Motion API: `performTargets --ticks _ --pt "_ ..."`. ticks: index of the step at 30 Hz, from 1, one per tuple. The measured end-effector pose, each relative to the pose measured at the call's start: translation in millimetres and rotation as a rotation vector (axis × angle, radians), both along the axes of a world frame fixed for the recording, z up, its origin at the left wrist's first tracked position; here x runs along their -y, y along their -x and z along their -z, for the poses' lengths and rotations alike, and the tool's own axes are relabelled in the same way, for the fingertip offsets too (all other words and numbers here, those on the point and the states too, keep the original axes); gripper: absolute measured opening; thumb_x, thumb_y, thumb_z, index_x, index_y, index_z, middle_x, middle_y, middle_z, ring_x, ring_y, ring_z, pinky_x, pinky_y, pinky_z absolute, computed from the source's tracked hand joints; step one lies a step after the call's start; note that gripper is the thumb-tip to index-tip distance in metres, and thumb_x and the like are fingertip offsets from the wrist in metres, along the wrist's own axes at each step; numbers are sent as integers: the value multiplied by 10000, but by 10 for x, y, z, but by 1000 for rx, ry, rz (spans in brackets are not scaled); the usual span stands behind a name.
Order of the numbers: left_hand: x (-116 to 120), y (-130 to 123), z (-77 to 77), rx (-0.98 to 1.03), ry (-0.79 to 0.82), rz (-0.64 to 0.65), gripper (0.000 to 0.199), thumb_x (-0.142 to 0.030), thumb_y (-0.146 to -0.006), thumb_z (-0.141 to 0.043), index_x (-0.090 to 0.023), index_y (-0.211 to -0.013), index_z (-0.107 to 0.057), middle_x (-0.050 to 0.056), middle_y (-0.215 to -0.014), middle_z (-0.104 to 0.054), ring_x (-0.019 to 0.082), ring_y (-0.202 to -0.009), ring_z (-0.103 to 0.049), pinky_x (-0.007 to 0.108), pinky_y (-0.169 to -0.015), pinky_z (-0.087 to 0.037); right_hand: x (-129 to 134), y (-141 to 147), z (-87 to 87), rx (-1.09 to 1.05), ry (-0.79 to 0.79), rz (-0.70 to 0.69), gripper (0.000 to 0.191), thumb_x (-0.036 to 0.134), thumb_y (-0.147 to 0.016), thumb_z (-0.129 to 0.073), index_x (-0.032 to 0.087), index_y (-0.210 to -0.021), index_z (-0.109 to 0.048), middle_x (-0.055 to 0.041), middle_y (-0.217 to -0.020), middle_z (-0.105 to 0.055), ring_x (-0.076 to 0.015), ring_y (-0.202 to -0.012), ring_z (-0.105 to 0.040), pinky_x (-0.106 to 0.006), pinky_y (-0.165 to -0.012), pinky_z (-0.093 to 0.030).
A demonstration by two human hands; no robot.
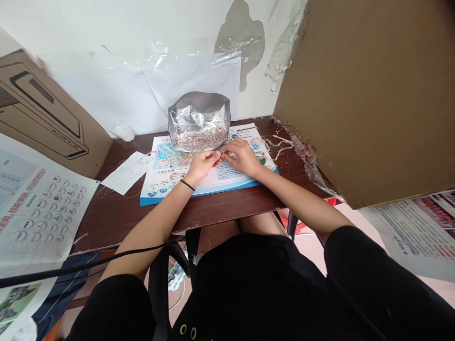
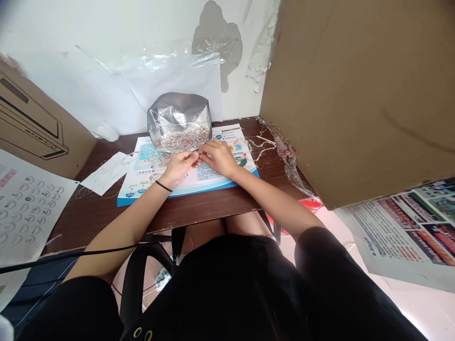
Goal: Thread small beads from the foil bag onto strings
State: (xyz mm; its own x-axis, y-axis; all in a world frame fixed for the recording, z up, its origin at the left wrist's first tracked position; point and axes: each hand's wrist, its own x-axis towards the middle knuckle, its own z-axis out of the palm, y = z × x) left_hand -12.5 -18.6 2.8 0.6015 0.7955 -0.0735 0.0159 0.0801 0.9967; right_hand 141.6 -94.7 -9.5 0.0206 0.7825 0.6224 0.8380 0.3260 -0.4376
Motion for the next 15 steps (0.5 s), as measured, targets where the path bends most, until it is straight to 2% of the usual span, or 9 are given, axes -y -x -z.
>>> performTargets --ticks 4,7,10,15 --pt "-25 3 27 -43 -138 -39 239 -319 -873 -745 -138 -730 -683 1 -635 -640 85 -601 -564 231 -631 -479 16 25 -19 2 18 47 109 193 -930 -584 207 -894 -685 -54 -890 -707 -253 -965 -573 -371 -839 -372" --pt "-82 8 8 -36 -181 -141 267 -303 -924 -678 -154 -710 -621 8 -662 -640 89 -601 -570 242 -639 -499 3 0 -17 -9 34 87 126 162 -915 -561 201 -894 -679 -61 -911 -711 -254 -961 -577 -374 -852 -373" --pt "-148 30 -47 27 -109 -229 278 -306 -969 -605 -179 -727 -560 34 -741 -682 111 -679 -640 287 -755 -562 -23 -56 -6 -29 67 142 135 142 -908 -548 198 -883 -668 -68 -944 -718 -256 -963 -583 -386 -879 -381" --pt "-200 98 -155 223 80 -237 263 -350 -978 -565 -206 -772 -491 64 -888 -731 158 -881 -709 349 -897 -593 -58 -152 16 -14 185 243 142 131 -911 -533 206 -859 -643 -64 -976 -721 -259 -971 -573 -397 -907 -381"
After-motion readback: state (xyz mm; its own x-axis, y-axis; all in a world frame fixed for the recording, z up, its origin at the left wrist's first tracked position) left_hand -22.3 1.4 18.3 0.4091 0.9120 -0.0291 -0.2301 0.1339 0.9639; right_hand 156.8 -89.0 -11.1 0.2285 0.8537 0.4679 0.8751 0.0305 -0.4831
